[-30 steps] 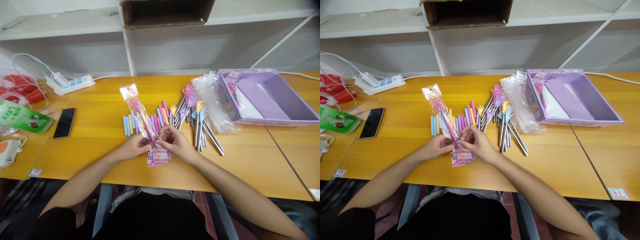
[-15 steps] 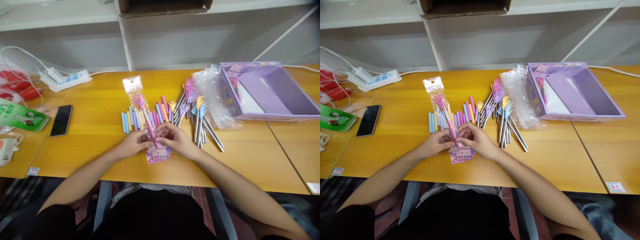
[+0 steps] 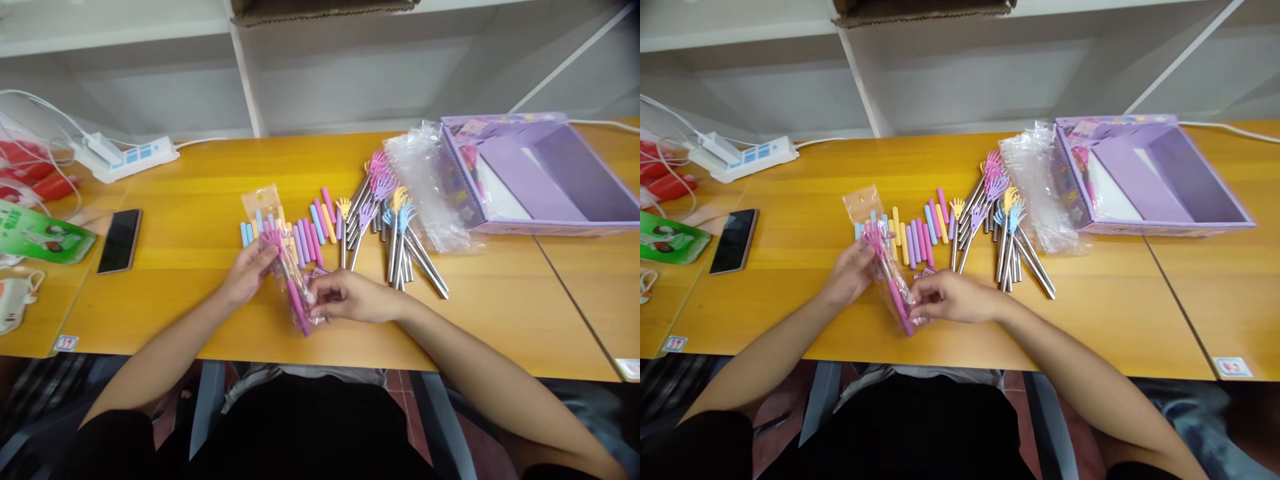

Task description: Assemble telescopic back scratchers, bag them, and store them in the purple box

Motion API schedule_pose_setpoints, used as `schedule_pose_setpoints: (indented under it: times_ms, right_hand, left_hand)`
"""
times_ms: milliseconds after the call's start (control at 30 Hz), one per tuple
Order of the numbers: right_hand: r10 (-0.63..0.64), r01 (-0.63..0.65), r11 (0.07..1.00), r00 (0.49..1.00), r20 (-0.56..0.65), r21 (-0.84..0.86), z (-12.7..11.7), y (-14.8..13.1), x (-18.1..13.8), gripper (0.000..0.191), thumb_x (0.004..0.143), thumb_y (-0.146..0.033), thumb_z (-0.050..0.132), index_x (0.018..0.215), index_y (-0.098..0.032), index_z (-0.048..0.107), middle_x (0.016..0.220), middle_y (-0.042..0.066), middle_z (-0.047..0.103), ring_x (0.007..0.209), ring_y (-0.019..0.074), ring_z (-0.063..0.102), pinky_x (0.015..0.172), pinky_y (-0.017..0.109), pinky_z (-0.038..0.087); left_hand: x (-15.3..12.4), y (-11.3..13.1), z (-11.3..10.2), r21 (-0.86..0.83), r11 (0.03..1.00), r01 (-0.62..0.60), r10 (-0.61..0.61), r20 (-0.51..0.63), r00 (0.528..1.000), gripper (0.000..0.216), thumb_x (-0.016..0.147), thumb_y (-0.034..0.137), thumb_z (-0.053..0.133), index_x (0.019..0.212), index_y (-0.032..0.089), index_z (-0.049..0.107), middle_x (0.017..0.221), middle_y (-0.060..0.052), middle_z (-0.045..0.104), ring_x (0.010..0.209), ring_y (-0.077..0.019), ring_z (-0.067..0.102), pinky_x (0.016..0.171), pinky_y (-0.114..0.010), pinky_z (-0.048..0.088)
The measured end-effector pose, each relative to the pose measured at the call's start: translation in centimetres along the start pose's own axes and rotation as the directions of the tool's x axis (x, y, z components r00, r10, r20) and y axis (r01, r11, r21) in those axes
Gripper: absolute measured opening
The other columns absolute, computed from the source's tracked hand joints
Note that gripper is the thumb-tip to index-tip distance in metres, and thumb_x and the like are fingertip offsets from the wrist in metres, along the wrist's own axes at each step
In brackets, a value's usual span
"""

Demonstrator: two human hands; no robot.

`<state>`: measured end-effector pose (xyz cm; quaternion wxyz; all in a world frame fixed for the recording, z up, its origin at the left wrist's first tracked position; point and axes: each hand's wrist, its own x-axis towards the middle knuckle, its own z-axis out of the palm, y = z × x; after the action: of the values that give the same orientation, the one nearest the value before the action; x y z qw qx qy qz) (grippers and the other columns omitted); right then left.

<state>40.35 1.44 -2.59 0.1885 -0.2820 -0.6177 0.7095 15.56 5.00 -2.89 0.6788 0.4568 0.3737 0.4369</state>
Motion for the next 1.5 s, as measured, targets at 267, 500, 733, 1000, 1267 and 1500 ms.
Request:
schedule_pose_setpoints:
  times_ms: [267,500,733,1000,1267,1500]
  right_hand:
    - [0.222,-0.195,0.972,0.941,0.254,-0.129,-0.3,-0.5,-0.9,0.028,0.093,-0.046,0.081,0.094,-0.021,0.068,0.074,-0.002,0.073,0.058,0.0138,0.068,0.056,0.025,0.051]
    - [-0.236,0.045,0.579,0.965,-0.114,-0.814,-2.6,-0.1,-0.8,0.038,0.084,-0.042,0.092,0.105,-0.018,0.072,0.101,0.006,0.067,0.083,0.0177,0.06,0.071,0.03,0.042]
    - [-0.192,0.048,0.536,0.979,-0.066,-0.843,-2.2,0.5,-0.6,0.022,0.095,-0.031,0.082,0.108,-0.017,0.07,0.107,0.007,0.067,0.085,0.016,0.06,0.072,0.029,0.04]
    - [-0.19,0.077,0.76,0.976,-0.108,-0.645,-3.0,-0.5,-0.8,0.006,0.097,-0.017,0.075,0.101,-0.017,0.071,0.079,-0.002,0.063,0.068,0.0106,0.053,0.064,0.025,0.038]
    - [-0.572,0.091,0.76,0.565,-0.595,-0.644,-2.5,-0.3,-1.1,0.015,0.108,-0.032,0.062,0.097,-0.022,0.063,0.079,0.0,0.063,0.064,0.0131,0.054,0.061,0.028,0.041]
    - [-0.843,0.428,0.233,0.536,0.038,-0.873,-0.5,0.0,-1.7,0.009,0.106,-0.028,0.067,0.114,-0.024,0.064,0.085,0.002,0.075,0.072,0.016,0.071,0.062,0.03,0.053]
  left_hand:
    - [0.1,-0.3,0.1,0.123,0.991,-0.049,0.059,-0.076,0.995,0.032,0.088,0.046,0.086,0.098,0.02,0.071,0.078,0.003,0.063,0.055,-0.0079,0.052,0.048,-0.02,0.041]
    - [-1.1,-0.7,0.8,0.398,0.917,-0.023,-0.075,0.23,0.97,0.029,0.098,0.047,0.073,0.1,0.019,0.064,0.088,-0.001,0.066,0.077,-0.0134,0.062,0.069,-0.023,0.049]
    - [-1.8,0.0,1.3,0.646,0.745,-0.163,-0.17,0.42,0.891,0.027,0.104,0.043,0.063,0.092,0.018,0.064,0.072,0.003,0.059,0.064,-0.0106,0.051,0.06,-0.022,0.038]
    - [-1.5,0.2,1.1,0.596,0.785,-0.169,-0.063,0.348,0.935,0.034,0.103,0.046,0.066,0.085,0.017,0.066,0.068,0.002,0.066,0.06,-0.0102,0.06,0.059,-0.021,0.044]
    - [-1.6,-0.8,0.5,0.478,0.878,-0.033,-0.112,0.273,0.955,0.06,0.101,0.066,0.062,0.069,0.015,0.063,0.06,0.0,0.062,0.053,-0.0114,0.063,0.051,-0.02,0.046]
    - [-1.5,-0.8,0.6,0.518,0.849,-0.101,-0.052,0.273,0.961,0.07,0.104,0.071,0.054,0.062,0.015,0.06,0.057,-0.001,0.058,0.052,-0.0106,0.055,0.051,-0.022,0.041]
